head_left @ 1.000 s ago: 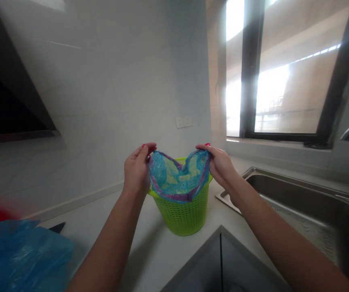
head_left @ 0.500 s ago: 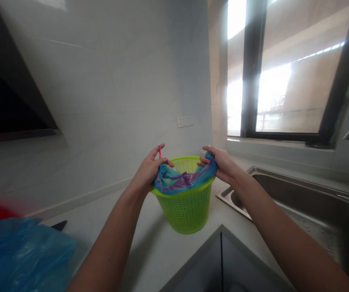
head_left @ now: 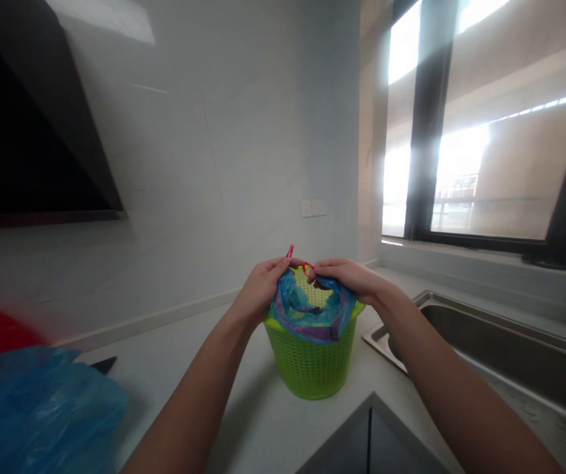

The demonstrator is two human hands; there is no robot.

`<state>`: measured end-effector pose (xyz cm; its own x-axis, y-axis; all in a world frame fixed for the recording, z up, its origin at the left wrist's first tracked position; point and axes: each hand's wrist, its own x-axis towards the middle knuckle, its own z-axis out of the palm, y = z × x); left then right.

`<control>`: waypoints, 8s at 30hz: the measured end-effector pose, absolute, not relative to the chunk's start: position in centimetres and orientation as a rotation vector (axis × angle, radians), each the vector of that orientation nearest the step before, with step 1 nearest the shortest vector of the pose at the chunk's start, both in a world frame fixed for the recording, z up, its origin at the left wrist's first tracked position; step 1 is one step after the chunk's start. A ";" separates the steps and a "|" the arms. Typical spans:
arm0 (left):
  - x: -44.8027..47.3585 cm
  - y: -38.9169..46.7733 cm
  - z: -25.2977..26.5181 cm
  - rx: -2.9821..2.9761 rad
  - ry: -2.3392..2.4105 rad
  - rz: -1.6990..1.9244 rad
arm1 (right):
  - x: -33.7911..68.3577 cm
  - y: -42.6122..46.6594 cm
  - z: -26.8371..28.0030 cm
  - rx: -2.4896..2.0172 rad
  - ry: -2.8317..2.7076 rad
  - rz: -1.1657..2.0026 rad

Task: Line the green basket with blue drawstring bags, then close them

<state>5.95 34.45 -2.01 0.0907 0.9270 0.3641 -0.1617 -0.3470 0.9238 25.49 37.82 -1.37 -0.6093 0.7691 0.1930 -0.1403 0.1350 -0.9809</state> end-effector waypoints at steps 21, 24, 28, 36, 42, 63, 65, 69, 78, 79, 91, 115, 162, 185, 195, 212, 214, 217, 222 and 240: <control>6.1 34.3 -1.9 1.376 0.933 1.669 | 25.6 37.2 -1.8 -0.576 -1.977 1.361; 6.0 34.5 -1.9 1.290 0.944 1.743 | 25.5 36.9 -1.6 -0.623 -1.943 1.396; 6.0 34.4 -1.9 1.333 0.881 1.733 | 25.4 37.0 -1.6 -0.703 -1.853 1.453; 6.2 33.9 -1.8 1.583 0.826 1.503 | 25.5 37.1 -1.9 -0.568 -1.854 1.411; 6.2 33.8 -1.8 1.648 0.753 1.398 | 25.1 38.4 -2.4 -0.750 -1.775 1.115; 6.0 33.3 -1.9 1.792 0.890 1.168 | 25.3 37.8 -2.3 -0.665 -1.720 1.065; 6.0 33.3 -1.9 1.787 0.897 1.163 | 25.2 37.9 -2.3 -0.651 -1.600 1.097; 6.2 33.0 -1.7 1.770 0.924 1.126 | 25.1 38.1 -2.2 -0.642 -1.396 1.108; 5.9 33.7 -1.9 1.729 0.917 1.323 | 24.9 37.5 -2.3 -0.665 -1.474 1.208; 5.9 33.8 -1.9 1.737 0.885 1.346 | 24.9 37.5 -2.3 -0.655 -1.518 1.204; 6.3 33.1 -1.7 1.829 0.782 1.193 | 25.4 37.3 -2.1 -0.615 -1.994 0.929; 6.5 33.4 -1.9 1.885 0.939 1.299 | 25.3 36.2 -1.8 -0.682 -2.155 0.889; 6.3 34.1 -2.4 1.876 0.990 1.606 | 25.6 36.7 -2.0 -0.516 -2.063 0.752; 6.8 33.6 -2.5 2.188 1.351 1.535 | 25.7 37.1 -2.3 -0.525 -2.068 0.761; 5.6 33.8 -1.8 1.708 1.004 1.296 | 25.0 36.6 -2.5 -0.579 -1.988 0.353; 5.2 34.2 -1.7 1.473 0.896 1.380 | 25.6 37.1 -2.0 -0.546 -1.586 1.168; 5.3 34.4 -1.8 1.463 0.927 1.436 | 25.9 37.5 -1.8 -0.470 -1.350 1.342; 5.4 34.8 -2.0 1.395 0.922 1.573 | 26.4 38.0 -1.6 -0.365 -1.114 1.489; 5.4 35.5 -2.0 1.200 0.817 1.786 | 26.7 38.6 -1.6 -0.305 -0.939 1.554; 5.3 35.1 -1.3 0.789 0.512 2.195 | 27.6 39.9 -2.1 -0.189 -0.515 1.456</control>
<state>5.31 35.09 -1.35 -0.5401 0.7516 0.3786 -0.5064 -0.6496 0.5672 27.60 39.94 -2.15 0.0290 0.9752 0.2193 -0.8961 0.1226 -0.4267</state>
